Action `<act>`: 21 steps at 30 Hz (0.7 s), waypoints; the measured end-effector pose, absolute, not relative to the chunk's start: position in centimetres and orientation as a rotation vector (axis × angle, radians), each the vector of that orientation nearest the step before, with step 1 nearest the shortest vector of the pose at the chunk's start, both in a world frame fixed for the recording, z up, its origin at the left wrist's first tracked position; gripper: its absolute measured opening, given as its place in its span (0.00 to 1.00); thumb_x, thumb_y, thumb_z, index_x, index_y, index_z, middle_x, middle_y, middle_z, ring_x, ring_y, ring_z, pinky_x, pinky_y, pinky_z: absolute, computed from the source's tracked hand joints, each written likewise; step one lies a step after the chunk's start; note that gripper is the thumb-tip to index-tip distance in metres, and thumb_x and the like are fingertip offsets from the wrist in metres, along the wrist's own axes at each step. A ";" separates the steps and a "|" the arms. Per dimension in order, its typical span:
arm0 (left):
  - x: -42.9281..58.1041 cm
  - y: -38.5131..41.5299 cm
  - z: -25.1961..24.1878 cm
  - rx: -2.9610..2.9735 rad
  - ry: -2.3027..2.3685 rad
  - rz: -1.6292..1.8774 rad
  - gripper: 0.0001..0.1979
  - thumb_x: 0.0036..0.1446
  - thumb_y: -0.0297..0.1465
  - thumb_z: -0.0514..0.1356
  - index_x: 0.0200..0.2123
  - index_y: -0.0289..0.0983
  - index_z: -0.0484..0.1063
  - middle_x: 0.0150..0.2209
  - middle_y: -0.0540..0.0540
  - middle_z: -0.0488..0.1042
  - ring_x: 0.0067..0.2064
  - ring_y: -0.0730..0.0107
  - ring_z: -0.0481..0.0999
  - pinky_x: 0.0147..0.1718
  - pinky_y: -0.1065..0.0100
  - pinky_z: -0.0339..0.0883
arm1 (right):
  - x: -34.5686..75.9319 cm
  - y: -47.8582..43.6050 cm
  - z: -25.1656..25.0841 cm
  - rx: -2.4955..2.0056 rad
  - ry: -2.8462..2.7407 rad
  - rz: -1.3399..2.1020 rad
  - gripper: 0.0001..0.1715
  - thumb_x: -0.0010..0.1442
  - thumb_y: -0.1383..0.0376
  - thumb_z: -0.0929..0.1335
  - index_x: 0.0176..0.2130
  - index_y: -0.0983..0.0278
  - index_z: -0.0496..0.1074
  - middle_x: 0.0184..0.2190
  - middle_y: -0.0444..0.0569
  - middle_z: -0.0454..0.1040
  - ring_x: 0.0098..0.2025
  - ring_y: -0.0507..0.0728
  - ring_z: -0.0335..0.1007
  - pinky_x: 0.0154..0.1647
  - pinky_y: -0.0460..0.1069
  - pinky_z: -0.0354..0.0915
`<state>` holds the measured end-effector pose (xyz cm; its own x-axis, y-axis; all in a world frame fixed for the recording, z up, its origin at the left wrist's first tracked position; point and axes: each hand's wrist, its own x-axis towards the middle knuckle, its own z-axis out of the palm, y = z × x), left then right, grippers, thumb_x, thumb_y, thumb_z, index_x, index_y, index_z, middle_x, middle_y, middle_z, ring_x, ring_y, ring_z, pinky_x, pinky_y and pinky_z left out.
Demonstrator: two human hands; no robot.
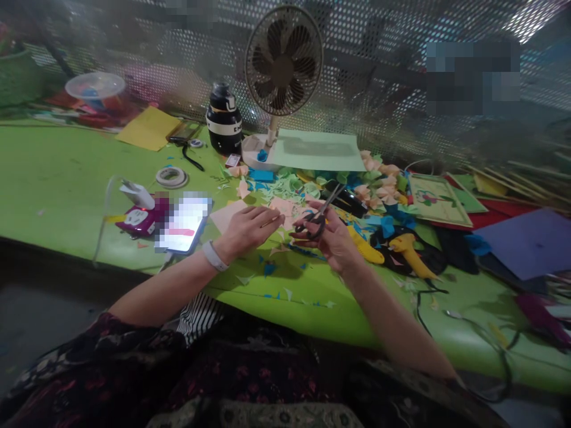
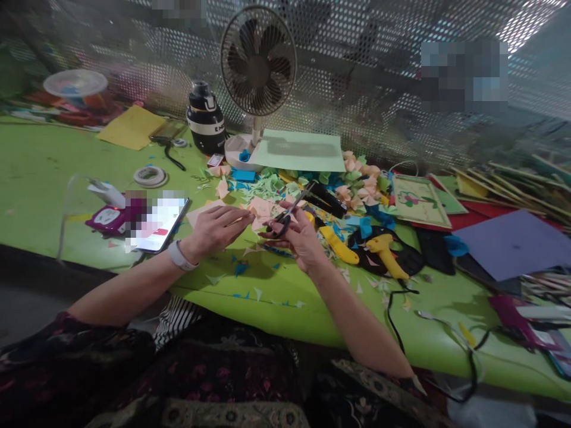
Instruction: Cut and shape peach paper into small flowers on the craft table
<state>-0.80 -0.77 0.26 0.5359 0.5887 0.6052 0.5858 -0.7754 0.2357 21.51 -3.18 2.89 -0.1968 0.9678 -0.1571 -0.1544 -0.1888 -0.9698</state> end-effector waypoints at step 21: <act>-0.6 -1.0 0.3 2.947 1.038 0.978 0.15 0.68 0.28 0.50 0.46 0.37 0.76 0.44 0.39 0.81 0.44 0.62 0.79 0.39 0.64 0.73 | 20.9 -3.8 2.5 -0.915 -1.392 1.499 0.26 0.46 0.61 0.80 0.42 0.58 0.69 0.36 0.43 0.79 0.39 0.53 0.77 0.45 0.52 0.75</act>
